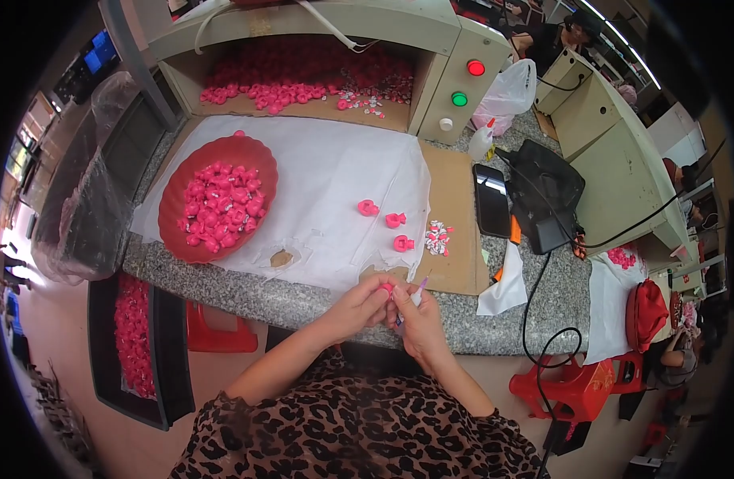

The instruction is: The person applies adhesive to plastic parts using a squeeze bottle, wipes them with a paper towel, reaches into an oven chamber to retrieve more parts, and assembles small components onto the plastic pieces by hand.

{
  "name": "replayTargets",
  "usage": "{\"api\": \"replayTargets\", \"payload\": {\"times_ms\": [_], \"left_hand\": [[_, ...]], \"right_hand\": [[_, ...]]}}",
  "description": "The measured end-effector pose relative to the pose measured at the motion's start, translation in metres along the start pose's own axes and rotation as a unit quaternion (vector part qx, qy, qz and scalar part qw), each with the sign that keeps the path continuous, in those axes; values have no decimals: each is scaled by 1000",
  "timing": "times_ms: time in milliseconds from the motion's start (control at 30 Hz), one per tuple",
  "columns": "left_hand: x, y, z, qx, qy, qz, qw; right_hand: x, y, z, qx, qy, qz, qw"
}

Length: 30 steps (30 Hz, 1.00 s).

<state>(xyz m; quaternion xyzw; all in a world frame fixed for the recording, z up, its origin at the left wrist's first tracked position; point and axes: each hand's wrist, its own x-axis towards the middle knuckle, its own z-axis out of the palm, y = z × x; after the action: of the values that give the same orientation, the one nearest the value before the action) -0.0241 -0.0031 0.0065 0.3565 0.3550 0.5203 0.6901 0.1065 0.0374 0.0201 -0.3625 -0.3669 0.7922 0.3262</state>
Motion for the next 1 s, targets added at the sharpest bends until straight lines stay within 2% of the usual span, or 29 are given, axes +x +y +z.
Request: {"api": "replayTargets", "payload": {"times_ms": [133, 433, 567, 633, 733, 1000], "left_hand": [[-1, 0, 7, 47, 25, 23, 998], [0, 5, 14, 74, 37, 30, 996], [1, 2, 11, 69, 38, 30, 996], [1, 2, 7, 32, 17, 3, 999], [0, 2, 9, 1, 21, 13, 1000], [-1, 5, 14, 51, 39, 17, 998]], "right_hand": [[-1, 2, 4, -17, 4, -37, 999], [-1, 5, 3, -12, 13, -43, 999], [-1, 2, 4, -9, 6, -36, 999], [-2, 2, 5, 6, 18, -36, 999], [-2, 0, 7, 8, 20, -36, 999], [-2, 3, 5, 9, 12, -42, 999]]}}
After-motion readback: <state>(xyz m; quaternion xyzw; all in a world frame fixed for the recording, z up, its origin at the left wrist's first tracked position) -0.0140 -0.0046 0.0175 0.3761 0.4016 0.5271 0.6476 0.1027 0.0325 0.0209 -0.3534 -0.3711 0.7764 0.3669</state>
